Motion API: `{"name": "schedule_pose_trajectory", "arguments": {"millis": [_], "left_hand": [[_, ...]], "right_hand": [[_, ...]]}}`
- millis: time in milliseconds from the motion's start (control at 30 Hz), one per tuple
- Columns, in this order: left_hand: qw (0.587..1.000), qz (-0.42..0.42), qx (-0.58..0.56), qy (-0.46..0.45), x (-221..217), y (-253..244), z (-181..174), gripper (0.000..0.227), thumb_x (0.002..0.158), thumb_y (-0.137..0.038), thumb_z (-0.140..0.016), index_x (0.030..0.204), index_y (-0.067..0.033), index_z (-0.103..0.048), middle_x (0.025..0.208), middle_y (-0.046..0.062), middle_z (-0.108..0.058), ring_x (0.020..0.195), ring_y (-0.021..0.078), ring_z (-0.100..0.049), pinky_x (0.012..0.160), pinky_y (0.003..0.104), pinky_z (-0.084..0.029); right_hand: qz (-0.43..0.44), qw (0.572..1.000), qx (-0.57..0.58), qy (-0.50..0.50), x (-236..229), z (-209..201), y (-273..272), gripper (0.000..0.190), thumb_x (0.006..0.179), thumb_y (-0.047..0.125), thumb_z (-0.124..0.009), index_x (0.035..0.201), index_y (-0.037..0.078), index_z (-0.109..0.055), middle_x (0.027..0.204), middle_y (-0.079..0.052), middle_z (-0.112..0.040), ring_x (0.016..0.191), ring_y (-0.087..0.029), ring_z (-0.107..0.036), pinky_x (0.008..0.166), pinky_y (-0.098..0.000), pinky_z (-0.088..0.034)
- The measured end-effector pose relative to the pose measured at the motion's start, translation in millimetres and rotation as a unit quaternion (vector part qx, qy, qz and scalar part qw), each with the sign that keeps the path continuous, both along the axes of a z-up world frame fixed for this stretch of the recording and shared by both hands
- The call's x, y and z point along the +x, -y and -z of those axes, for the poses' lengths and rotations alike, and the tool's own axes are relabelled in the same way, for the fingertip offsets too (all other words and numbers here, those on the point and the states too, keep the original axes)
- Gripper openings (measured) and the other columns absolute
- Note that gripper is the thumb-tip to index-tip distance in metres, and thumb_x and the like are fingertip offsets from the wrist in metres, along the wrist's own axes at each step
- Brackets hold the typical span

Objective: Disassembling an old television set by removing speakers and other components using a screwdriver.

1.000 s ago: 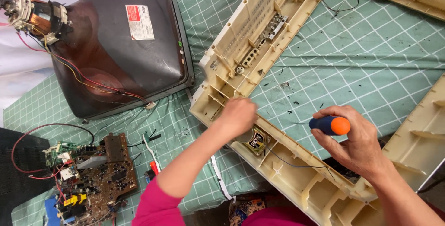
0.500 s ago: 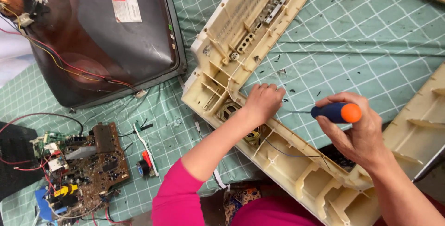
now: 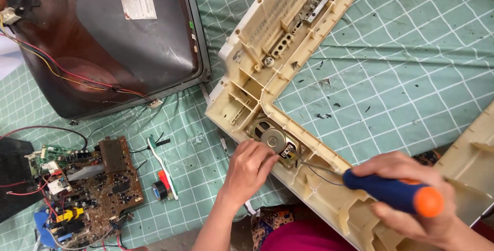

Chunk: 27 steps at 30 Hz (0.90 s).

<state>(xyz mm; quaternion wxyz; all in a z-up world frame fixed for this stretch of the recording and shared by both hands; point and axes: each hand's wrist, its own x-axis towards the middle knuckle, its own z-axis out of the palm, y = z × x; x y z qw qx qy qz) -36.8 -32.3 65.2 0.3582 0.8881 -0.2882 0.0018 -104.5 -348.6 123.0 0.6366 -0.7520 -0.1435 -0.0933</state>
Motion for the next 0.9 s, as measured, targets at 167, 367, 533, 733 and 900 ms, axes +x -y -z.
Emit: {"name": "schedule_pose_trajectory", "arguments": {"millis": [167, 367, 533, 733, 900], "left_hand": [[0.999, 0.013, -0.023, 0.024, 3, 1, -3, 0.014, 0.097, -0.015, -0.071, 0.089, -0.0037, -0.067, 0.084, 0.01, -0.069, 0.078, 0.0262, -0.066, 0.086, 0.044, -0.051], [0.999, 0.001, -0.011, 0.049, 3, 2, 4, 0.015, 0.098, -0.018, -0.07, 0.089, -0.0067, -0.066, 0.084, 0.007, -0.069, 0.077, 0.0272, -0.062, 0.086, 0.043, -0.048], [0.999, 0.001, -0.017, 0.036, 4, 2, 4, 0.016, 0.099, -0.019, -0.069, 0.089, -0.0066, -0.067, 0.082, 0.007, -0.069, 0.076, 0.0256, -0.064, 0.086, 0.044, -0.049], [0.999, -0.005, -0.016, 0.038, 3, 2, 8, 0.016, 0.1, -0.019, -0.068, 0.089, -0.0078, -0.067, 0.083, 0.006, -0.071, 0.077, 0.0235, -0.067, 0.092, 0.046, -0.049], [0.998, -0.004, -0.027, 0.05, 4, 3, 12, 0.014, 0.1, -0.018, -0.068, 0.09, -0.0079, -0.067, 0.082, 0.006, -0.068, 0.075, 0.0245, -0.063, 0.087, 0.043, -0.047]], "right_hand": [[-0.081, 0.992, -0.092, -0.022, 19, -6, -28, 0.041, 0.083, 0.032, -0.076, 0.111, 0.003, -0.064, 0.108, -0.01, -0.079, 0.095, -0.024, -0.08, 0.088, -0.0322, -0.065], [-0.096, 0.988, -0.114, 0.042, 33, 0, -46, 0.042, 0.09, 0.032, -0.071, 0.117, 0.003, -0.057, 0.107, -0.011, -0.076, 0.094, -0.025, -0.078, 0.084, -0.0322, -0.065], [-0.116, 0.981, -0.144, 0.065, 38, 4, -55, 0.043, 0.092, 0.034, -0.07, 0.116, 0.001, -0.058, 0.108, -0.011, -0.074, 0.091, -0.026, -0.076, 0.083, -0.0342, -0.064], [-0.11, 0.978, -0.164, 0.063, 42, -4, -55, 0.043, 0.091, 0.035, -0.071, 0.116, 0.002, -0.059, 0.105, -0.008, -0.074, 0.088, -0.025, -0.075, 0.08, -0.032, -0.064], [-0.117, 0.981, -0.151, 0.042, 42, -3, -57, 0.042, 0.091, 0.035, -0.071, 0.116, 0.003, -0.06, 0.107, -0.009, -0.075, 0.09, -0.024, -0.075, 0.082, -0.0326, -0.064]]}}
